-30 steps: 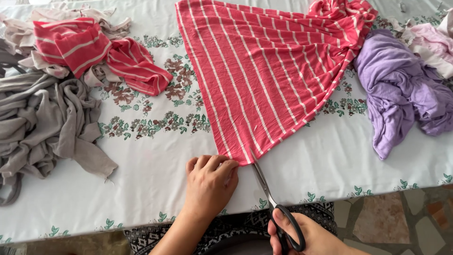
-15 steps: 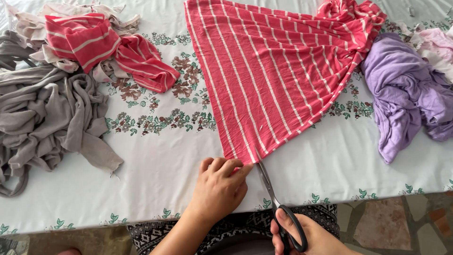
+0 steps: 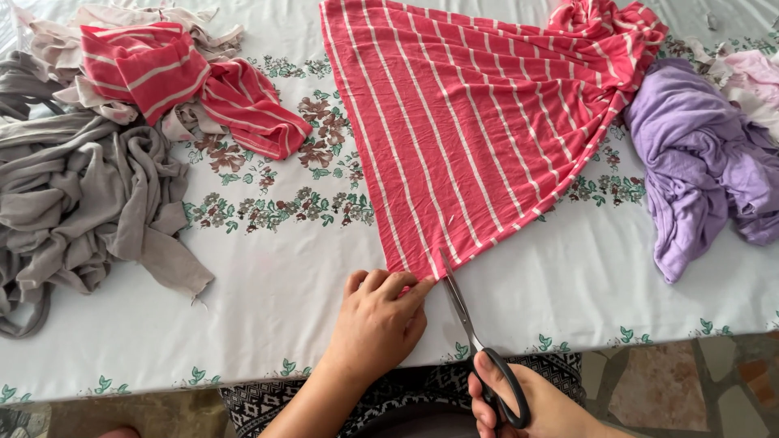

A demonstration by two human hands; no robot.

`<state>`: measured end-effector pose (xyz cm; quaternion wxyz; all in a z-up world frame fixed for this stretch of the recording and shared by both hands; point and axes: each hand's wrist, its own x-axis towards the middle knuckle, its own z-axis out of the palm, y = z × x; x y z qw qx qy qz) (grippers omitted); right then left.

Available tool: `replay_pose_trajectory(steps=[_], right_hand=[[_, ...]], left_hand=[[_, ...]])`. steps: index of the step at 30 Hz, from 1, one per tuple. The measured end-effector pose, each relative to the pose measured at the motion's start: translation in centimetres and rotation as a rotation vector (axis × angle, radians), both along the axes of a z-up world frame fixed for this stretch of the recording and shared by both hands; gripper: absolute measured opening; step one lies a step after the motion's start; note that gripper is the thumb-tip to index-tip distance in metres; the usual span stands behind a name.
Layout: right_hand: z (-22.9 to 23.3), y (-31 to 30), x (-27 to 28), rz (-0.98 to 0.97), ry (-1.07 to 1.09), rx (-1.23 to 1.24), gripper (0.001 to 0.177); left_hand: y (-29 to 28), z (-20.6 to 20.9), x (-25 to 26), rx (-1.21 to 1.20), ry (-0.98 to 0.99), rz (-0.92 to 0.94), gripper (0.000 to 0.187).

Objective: Cutting a piece of red and white striped fabric into long thin strips using a pair of scissors.

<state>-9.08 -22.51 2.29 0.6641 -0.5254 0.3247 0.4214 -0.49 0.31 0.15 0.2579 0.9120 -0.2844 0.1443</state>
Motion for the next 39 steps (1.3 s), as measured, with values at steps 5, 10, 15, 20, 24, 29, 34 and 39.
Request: replay_pose_trajectory(steps=[5,10,15,20,24,29,34,39], right_hand=[[-1.1,-0.3,-0.7,-0.010,-0.016,0.009,0.061],[-2.3,-0.6,-0.7,0.056,-0.081,-0.034,0.061],[0.7,0.1,1.1,0.007,0.124,0.194,0.070],[2.5,1.3,2.8,-0.085,0.074,0.056,0.067],[1.3,1.3,2.5,-0.103,0.037,0.033,0.061],[0.4,1.3,1.2,0.083,-0.042,-0.132,0.068],[1.4,0.7,2.3,-0.078,0.141,0.116,0.065],[4.1,2.3,4.6,-0.084,0.104,0.098,0.068]], left_hand=[[0.0,-0.1,0.1,0.001,-0.008,0.002,0.033],[0.0,0.0,0.0,0.005,0.004,0.005,0.036],[0.1,0.1,0.0,-0.008,0.023,-0.008,0.036],[0.0,0.3,0.0,-0.040,-0.020,0.006,0.032],[0.1,0.2,-0.1,-0.046,-0.005,0.014,0.033],[0.1,0.2,0.1,-0.055,0.005,0.004,0.033],[0.2,0.4,0.2,-0.074,0.021,-0.003,0.031],[0.2,0.2,0.1,-0.062,0.031,0.011,0.032]])
